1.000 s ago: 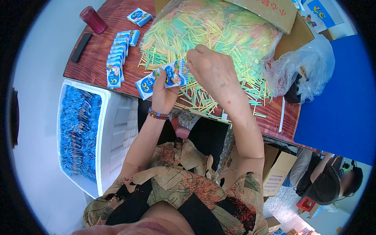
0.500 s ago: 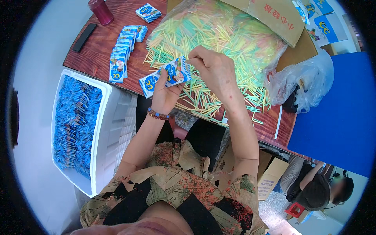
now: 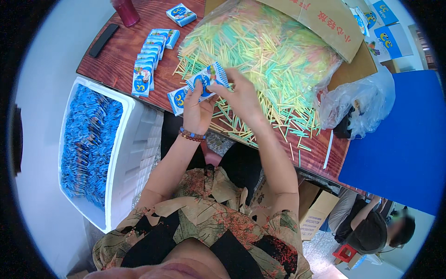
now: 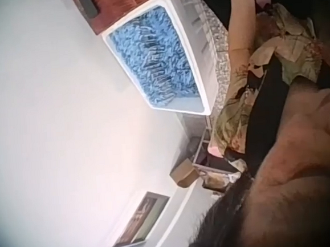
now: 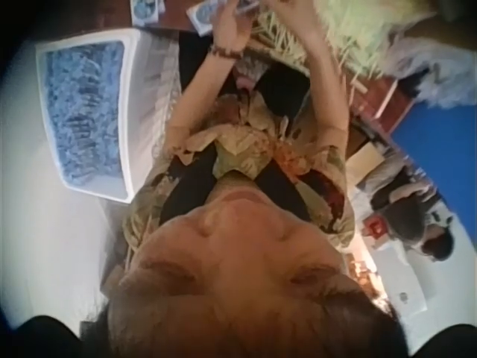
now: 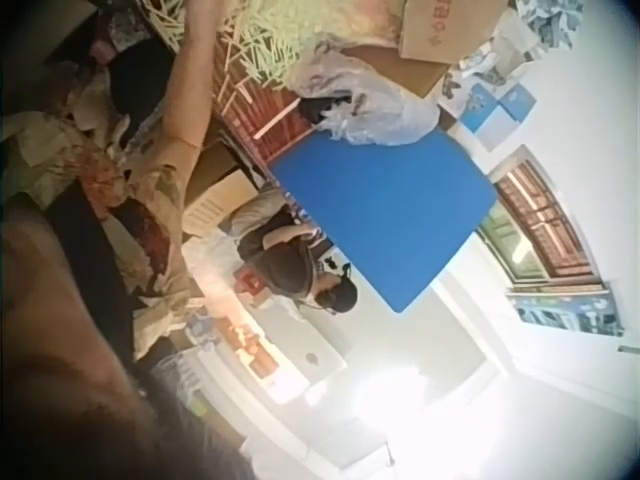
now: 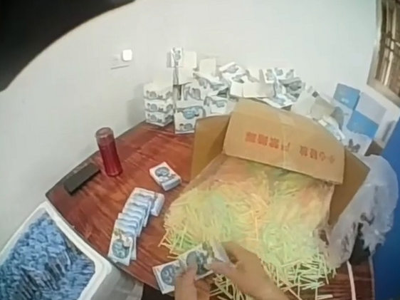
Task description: Sorting and arranging small blue packets and yellow sticks on a table.
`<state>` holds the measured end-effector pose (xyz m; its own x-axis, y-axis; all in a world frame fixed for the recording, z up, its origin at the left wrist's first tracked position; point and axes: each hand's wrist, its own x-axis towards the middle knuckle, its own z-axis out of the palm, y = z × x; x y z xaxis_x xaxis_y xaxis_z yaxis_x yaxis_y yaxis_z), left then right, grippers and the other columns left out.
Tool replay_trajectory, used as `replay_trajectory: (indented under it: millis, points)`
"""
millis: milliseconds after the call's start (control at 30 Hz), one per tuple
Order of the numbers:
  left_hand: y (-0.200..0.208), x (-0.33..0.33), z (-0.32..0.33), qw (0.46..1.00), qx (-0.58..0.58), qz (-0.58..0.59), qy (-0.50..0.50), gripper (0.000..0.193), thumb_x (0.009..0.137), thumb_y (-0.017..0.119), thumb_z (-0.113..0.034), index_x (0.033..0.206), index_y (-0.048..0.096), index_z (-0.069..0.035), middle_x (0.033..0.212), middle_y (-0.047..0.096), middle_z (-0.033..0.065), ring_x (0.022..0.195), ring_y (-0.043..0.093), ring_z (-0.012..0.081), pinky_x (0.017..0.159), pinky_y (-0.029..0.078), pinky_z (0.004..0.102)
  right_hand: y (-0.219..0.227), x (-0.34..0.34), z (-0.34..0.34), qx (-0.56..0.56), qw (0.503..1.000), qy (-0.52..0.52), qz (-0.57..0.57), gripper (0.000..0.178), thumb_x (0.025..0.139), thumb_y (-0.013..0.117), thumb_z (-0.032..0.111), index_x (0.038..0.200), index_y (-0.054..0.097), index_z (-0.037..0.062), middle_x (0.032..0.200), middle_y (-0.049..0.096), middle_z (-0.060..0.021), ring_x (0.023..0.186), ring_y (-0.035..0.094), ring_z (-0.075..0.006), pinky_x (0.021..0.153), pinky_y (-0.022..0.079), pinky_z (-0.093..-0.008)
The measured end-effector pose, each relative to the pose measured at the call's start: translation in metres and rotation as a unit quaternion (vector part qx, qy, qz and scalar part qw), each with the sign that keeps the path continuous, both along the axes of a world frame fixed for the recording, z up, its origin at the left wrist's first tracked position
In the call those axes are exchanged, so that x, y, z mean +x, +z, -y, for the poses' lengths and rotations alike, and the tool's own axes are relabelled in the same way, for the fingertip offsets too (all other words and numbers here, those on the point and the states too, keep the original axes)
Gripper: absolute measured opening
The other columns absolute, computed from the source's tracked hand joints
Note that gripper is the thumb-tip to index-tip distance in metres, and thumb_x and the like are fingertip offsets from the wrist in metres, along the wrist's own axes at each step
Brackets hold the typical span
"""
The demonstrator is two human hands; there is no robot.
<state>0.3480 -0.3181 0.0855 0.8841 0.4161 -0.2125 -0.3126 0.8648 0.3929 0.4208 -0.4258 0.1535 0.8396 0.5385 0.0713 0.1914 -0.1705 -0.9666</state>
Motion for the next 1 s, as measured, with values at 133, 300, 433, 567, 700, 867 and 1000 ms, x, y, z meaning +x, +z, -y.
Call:
replay_trajectory:
  millis: [133,300,433,567,700,867,1000]
  points:
    - [0.013,-0.004,-0.012,0.998,0.01,0.044,-0.043,0.028,0.095,0.059,-0.02,0.119,0.054,-0.008,0.11,0.064,0.0043,0.1,0.063,0.0152,0.084,0.051,0.0355,0.005,0.008,-0.002,0.018,0.998,0.045,-0.026,0.017,0.087,0.066,0.009,0.102,0.068,-0.0005,0.091,0.068,-0.004,0.086,0.061,-0.0082,0.081,0.048,-0.0239]
    - [0.017,-0.017,-0.046,0.983,0.174,-0.03,-0.043,0.022,0.089,0.063,-0.005,0.111,0.061,-0.002,0.1,0.068,0.0062,0.086,0.066,0.0135,0.073,0.055,0.0297,0.016,0.005,-0.031,0.104,0.985,0.095,-0.099,0.015,0.087,0.065,0.007,0.099,0.068,-0.0018,0.084,0.068,-0.0029,0.079,0.062,-0.007,0.075,0.048,-0.0236]
    - [0.017,-0.025,-0.054,0.99,0.114,-0.047,0.07,0.018,0.087,0.065,-0.001,0.105,0.064,-0.001,0.092,0.068,0.0046,0.075,0.064,0.0101,0.067,0.053,0.026,0.01,0.0,-0.057,0.028,0.994,0.095,-0.034,0.014,0.085,0.066,0.009,0.095,0.069,-0.0006,0.081,0.068,-0.0032,0.077,0.062,-0.0077,0.07,0.046,-0.023]
    - [0.009,-0.051,-0.086,0.902,0.302,-0.125,0.282,0.033,0.088,0.061,0.0,0.121,0.054,-0.002,0.112,0.058,0.0049,0.103,0.054,0.0097,0.085,0.045,0.0219,0.01,0.001,-0.107,0.023,0.992,0.127,0.01,0.019,0.085,0.065,0.014,0.097,0.069,0.0,0.08,0.069,-0.0063,0.069,0.061,-0.0086,0.067,0.047,-0.0244]
    - [0.012,-0.086,-0.133,0.713,0.566,-0.243,0.334,0.034,0.087,0.066,-0.011,0.118,0.056,-0.007,0.111,0.058,0.0051,0.105,0.052,0.0159,0.091,0.038,0.0338,-0.019,0.0,-0.165,-0.052,0.98,0.142,0.129,0.03,0.081,0.066,0.023,0.102,0.068,0.0008,0.083,0.069,-0.015,0.074,0.066,-0.0239,0.071,0.049,-0.0317]
    - [0.007,-0.09,-0.163,0.36,0.835,-0.357,0.212,0.032,0.077,0.074,-0.025,0.103,0.062,-0.012,0.099,0.061,0.0037,0.102,0.054,0.0227,0.093,0.029,0.0443,-0.052,-0.011,-0.211,-0.09,0.972,0.133,0.173,0.034,0.081,0.066,0.025,0.104,0.067,0.0001,0.089,0.068,-0.0194,0.083,0.065,-0.0342,0.075,0.051,-0.038]
    - [0.0,-0.083,-0.166,0.301,0.863,-0.363,0.181,0.032,0.077,0.074,-0.028,0.102,0.062,-0.014,0.095,0.06,0.0032,0.098,0.055,0.023,0.092,0.03,0.0456,-0.044,-0.004,-0.198,-0.064,0.982,0.1,0.148,0.032,0.081,0.067,0.023,0.101,0.065,-0.0016,0.09,0.068,-0.0174,0.084,0.066,-0.0301,0.075,0.051,-0.0354]
